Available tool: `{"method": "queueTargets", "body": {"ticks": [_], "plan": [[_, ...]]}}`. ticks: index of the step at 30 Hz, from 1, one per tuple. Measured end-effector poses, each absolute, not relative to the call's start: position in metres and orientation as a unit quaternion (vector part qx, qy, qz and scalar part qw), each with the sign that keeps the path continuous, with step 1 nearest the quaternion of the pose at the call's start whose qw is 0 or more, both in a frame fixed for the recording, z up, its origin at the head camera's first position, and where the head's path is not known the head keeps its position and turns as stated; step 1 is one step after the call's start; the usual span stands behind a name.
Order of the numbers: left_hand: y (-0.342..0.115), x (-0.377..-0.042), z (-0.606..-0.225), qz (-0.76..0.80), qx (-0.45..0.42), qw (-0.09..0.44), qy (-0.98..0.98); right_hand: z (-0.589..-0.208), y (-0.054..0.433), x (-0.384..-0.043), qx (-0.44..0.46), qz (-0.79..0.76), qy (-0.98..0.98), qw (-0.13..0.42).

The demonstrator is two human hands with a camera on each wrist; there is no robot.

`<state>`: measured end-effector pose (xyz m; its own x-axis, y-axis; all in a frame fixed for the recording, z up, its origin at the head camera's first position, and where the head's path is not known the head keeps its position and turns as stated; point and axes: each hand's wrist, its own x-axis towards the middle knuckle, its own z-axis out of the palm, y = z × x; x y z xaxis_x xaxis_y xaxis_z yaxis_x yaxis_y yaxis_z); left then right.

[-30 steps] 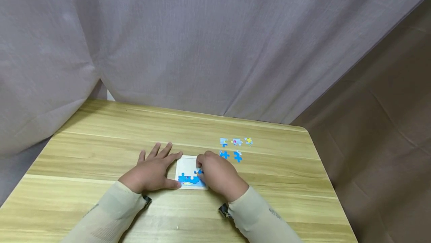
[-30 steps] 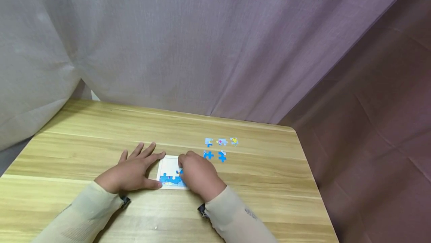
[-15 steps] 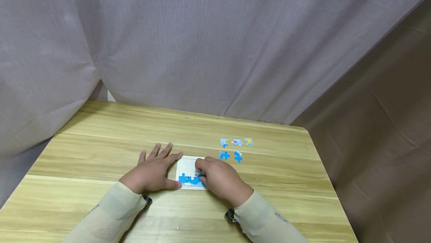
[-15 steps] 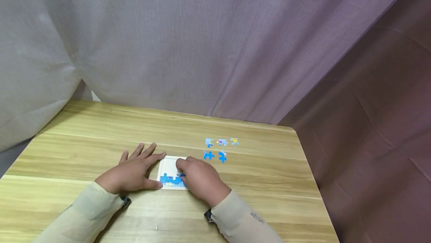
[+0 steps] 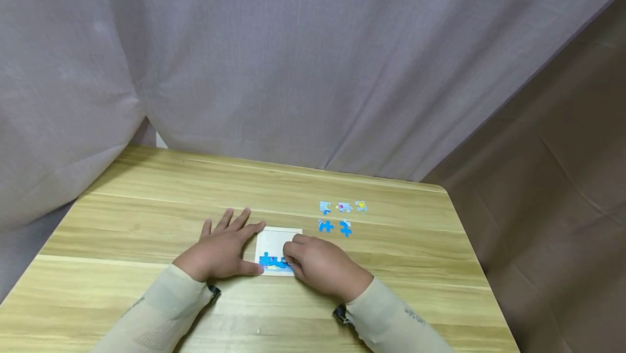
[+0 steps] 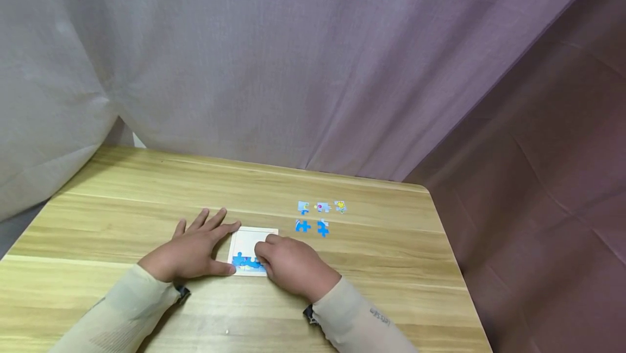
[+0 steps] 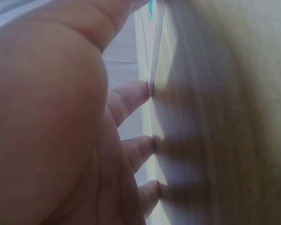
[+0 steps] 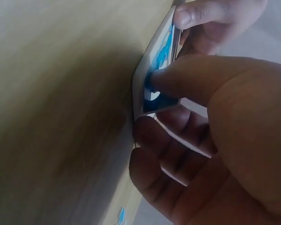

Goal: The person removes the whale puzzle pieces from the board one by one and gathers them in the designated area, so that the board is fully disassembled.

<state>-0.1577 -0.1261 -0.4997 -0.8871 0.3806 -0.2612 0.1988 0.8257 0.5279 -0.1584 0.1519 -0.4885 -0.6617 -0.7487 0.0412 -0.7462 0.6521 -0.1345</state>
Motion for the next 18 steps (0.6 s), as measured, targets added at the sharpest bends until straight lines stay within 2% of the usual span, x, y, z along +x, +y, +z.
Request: {"method": "queueTargets", "body": {"ticks": [18], "plan": [[-0.126, -0.156, -0.499, 0.250, 0.155, 0.179, 0.939, -0.472, 0.182, -0.175, -0.371, -0.169, 0.913, 0.032]]}}
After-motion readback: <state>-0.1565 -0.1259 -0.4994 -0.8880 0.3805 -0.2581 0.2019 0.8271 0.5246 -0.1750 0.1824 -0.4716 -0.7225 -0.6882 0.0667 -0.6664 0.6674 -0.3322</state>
